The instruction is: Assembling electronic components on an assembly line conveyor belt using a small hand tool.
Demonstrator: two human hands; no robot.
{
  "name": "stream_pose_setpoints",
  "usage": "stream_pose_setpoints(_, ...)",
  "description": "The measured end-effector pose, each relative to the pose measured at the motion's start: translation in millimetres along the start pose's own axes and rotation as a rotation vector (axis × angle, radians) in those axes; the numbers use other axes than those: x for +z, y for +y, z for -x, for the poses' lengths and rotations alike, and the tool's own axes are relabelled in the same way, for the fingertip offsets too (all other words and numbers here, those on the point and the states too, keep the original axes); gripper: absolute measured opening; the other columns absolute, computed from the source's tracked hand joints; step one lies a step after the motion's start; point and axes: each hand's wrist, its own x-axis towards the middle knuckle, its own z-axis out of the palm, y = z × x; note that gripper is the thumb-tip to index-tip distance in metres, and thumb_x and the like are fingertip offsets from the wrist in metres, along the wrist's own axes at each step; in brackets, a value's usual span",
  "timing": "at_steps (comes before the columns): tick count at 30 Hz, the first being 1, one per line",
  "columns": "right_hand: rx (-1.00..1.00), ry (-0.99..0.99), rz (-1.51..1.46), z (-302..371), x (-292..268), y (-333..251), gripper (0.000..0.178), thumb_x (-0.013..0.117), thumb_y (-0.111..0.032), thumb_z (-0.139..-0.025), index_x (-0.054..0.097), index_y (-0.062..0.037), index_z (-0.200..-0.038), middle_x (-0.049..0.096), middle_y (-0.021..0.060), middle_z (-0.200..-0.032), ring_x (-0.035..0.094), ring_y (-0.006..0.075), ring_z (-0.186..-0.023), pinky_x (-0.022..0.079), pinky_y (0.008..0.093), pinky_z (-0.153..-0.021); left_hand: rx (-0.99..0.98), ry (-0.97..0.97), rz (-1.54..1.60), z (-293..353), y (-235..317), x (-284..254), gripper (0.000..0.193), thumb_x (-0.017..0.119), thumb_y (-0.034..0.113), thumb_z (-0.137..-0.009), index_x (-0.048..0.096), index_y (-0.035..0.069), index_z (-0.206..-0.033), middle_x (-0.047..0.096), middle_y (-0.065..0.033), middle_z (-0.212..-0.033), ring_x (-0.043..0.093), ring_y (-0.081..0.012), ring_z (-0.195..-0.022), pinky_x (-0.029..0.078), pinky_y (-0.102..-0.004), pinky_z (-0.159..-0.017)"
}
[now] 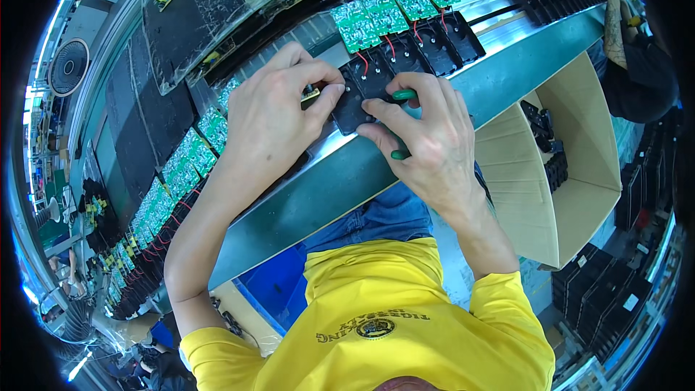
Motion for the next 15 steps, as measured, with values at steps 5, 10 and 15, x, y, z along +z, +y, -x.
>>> stream_pose_setpoints(5,0.010,0.000,-0.020,2.2,3.3,2.2,0.028,0.099,-0.017,-0.086,0.091,-0.0138,-0.112,0.069,0.0053,-0.126,0.064,0.0235,-0.102,0.058,0.0374,-0.090,0.009,0.030,-0.003,-0.4,0.6,3.3,0.011,0.080,0.020,-0.104,0.087,0.011,-0.102,0.069,-0.0009,-0.103,0.070,-0.0255,-0.083,0.056,-0.0393,-0.075)
stream_pose_setpoints(10,0.020,-0.002,-0.042,2.9,3.7,2.5,0.028,0.099,-0.017,-0.086,0.091,-0.0142,-0.112,0.068,0.0052,-0.125,0.064,0.0234,-0.102,0.058,0.0368,-0.089,0.025,0.036,-0.026,-0.9,-0.8,5.1,0.011,0.080,0.020,-0.104,0.087,0.011,-0.102,0.069,-0.0004,-0.103,0.069,-0.0252,-0.082,0.055,-0.0392,-0.075)
stream_pose_setpoints(15,0.025,-0.010,-0.044,2.8,3.5,2.6,0.028,0.099,-0.016,-0.086,0.091,-0.0144,-0.113,0.068,0.0053,-0.125,0.064,0.0234,-0.102,0.058,0.0370,-0.089,0.020,0.037,-0.023,-1.5,-2.3,8.0,0.011,0.080,0.020,-0.103,0.086,0.011,-0.100,0.069,-0.0003,-0.103,0.069,-0.0250,-0.082,0.055,-0.0391,-0.075)
